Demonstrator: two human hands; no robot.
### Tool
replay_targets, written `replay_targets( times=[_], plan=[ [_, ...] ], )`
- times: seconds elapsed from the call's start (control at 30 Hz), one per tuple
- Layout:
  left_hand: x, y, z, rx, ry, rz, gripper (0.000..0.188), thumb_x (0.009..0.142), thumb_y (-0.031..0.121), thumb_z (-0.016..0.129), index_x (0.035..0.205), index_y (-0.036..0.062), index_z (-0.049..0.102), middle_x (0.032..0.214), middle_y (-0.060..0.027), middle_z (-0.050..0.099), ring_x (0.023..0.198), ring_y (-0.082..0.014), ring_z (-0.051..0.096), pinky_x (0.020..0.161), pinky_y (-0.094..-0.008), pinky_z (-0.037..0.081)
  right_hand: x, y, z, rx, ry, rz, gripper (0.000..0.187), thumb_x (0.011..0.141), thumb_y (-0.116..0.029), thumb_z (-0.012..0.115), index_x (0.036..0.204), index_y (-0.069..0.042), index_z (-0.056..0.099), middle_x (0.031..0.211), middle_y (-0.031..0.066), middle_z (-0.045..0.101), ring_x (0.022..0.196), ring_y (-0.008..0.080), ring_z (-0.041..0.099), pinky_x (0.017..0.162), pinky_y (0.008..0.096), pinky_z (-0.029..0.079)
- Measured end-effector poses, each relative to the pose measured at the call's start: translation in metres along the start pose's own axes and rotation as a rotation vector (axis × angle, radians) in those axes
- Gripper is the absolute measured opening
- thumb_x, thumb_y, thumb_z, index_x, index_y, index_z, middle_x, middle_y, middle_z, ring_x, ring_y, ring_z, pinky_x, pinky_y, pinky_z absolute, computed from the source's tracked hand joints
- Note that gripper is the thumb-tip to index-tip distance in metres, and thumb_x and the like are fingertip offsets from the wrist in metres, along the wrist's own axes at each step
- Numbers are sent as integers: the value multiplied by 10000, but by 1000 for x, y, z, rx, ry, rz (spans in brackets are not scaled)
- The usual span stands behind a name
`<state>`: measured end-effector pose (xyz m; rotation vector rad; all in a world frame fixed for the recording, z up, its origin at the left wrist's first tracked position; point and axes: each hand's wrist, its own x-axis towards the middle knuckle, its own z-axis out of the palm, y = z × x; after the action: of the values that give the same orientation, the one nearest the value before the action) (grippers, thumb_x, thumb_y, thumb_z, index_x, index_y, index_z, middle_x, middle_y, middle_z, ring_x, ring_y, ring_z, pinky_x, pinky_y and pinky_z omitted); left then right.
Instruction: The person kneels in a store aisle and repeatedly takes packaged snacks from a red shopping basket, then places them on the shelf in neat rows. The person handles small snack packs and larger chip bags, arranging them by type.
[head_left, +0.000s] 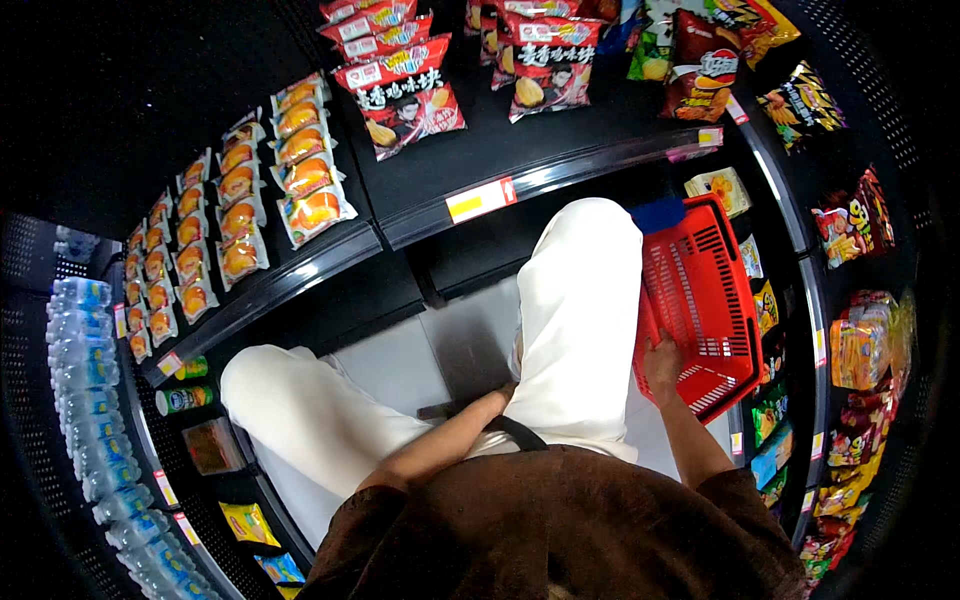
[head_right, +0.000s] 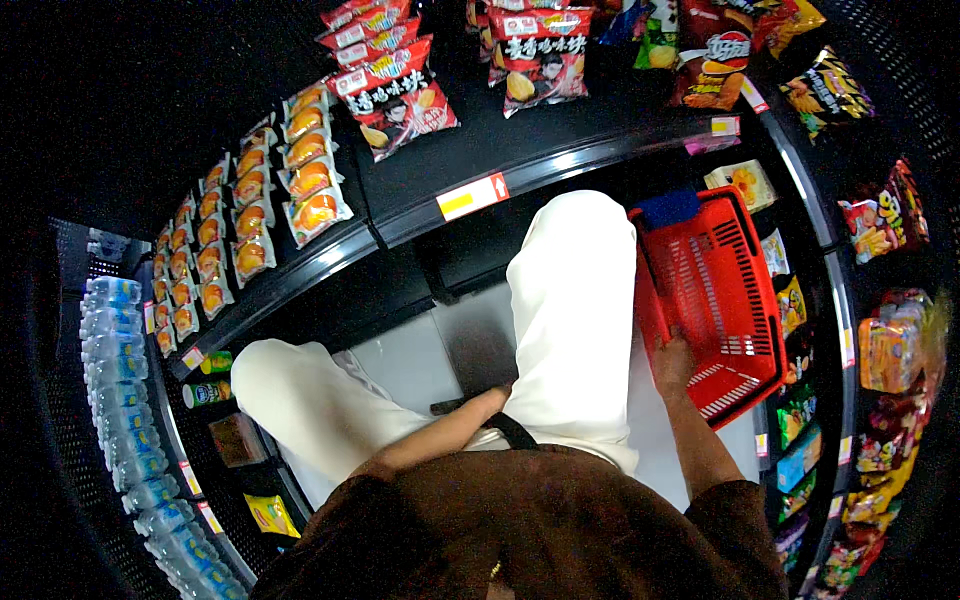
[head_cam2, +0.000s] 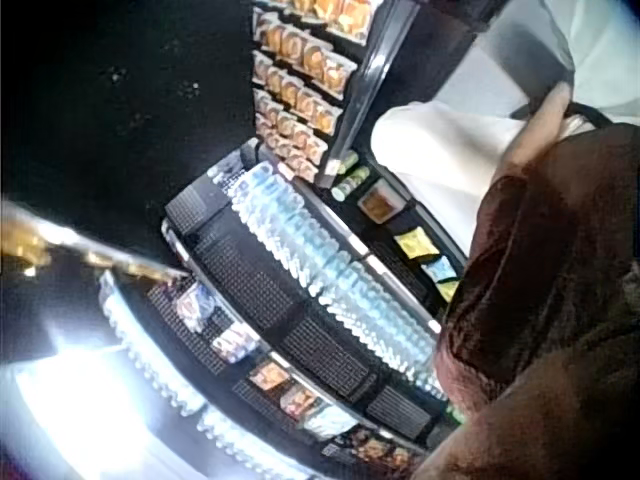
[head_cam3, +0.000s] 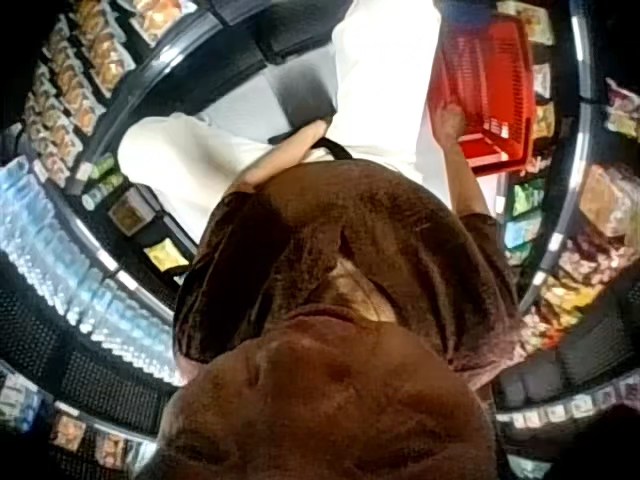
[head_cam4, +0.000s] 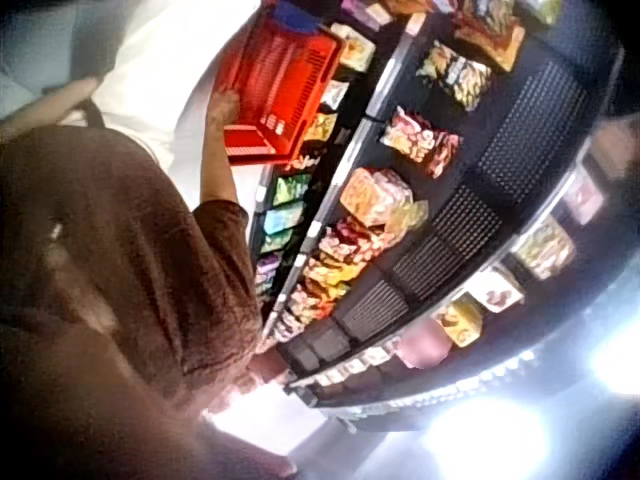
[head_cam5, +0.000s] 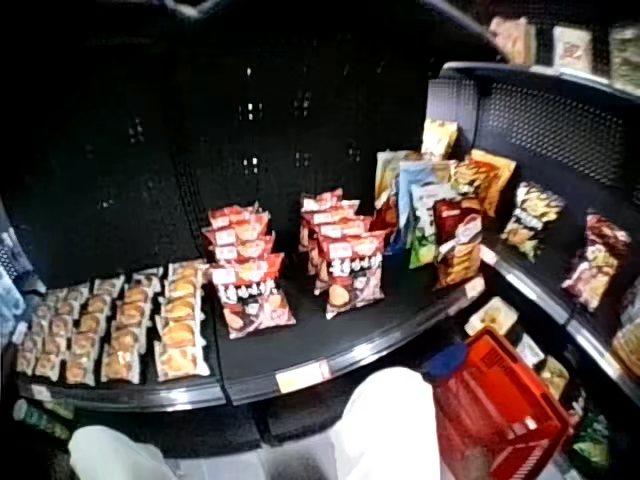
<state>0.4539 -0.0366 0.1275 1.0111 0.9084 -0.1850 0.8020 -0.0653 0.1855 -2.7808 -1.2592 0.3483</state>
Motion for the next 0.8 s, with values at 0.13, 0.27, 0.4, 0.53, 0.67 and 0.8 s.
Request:
replay_targets(
  times=[0.13,0.27,0.4,0.53,0.67,0.8],
  plan=[
    [7,-8,-4,75,30,18,579,925,322,639,1425,60,510,1413,-162,548,1280,-271,527,1056,-353,421,4,14,6,7,13,20,359,904,-279,625,1151,-19,633,929,286,682,888,456,675,788,539,534],
    [8,-10,-9,89,45,37,581,923,322,643,1423,57,510,1413,-164,548,1280,-271,527,1056,-353,421,14,20,9,-39,31,-52,347,877,-262,655,1111,-5,643,912,285,684,867,442,680,784,533,538],
    [8,-9,-11,37,41,30,584,921,321,646,1421,53,511,1412,-165,548,1281,-272,526,1056,-353,421,22,18,1,-74,-39,-147,392,865,-246,663,1153,17,628,908,287,682,851,443,677,781,530,538],
    [8,-2,-13,-7,18,8,586,919,320,650,1420,50,512,1411,-167,549,1282,-273,526,1056,-353,421,13,24,7,-140,-83,-151,441,836,-179,667,1211,42,601,933,279,679,840,450,669,772,512,543],
    [4,12,-15,-33,-24,-21,589,916,320,654,1418,47,512,1411,-168,549,1282,-273,526,1057,-353,421,9,47,27,-110,-79,-128,458,873,-284,667,1185,43,595,888,262,665,826,436,659,769,510,524],
    [3,30,-13,-58,-22,-52,591,914,319,657,1416,43,513,1410,-170,549,1283,-274,526,1057,-353,421,10,37,16,-11,-40,-210,439,847,-271,677,1143,44,599,947,277,651,875,456,640,793,521,509]
  ],
)
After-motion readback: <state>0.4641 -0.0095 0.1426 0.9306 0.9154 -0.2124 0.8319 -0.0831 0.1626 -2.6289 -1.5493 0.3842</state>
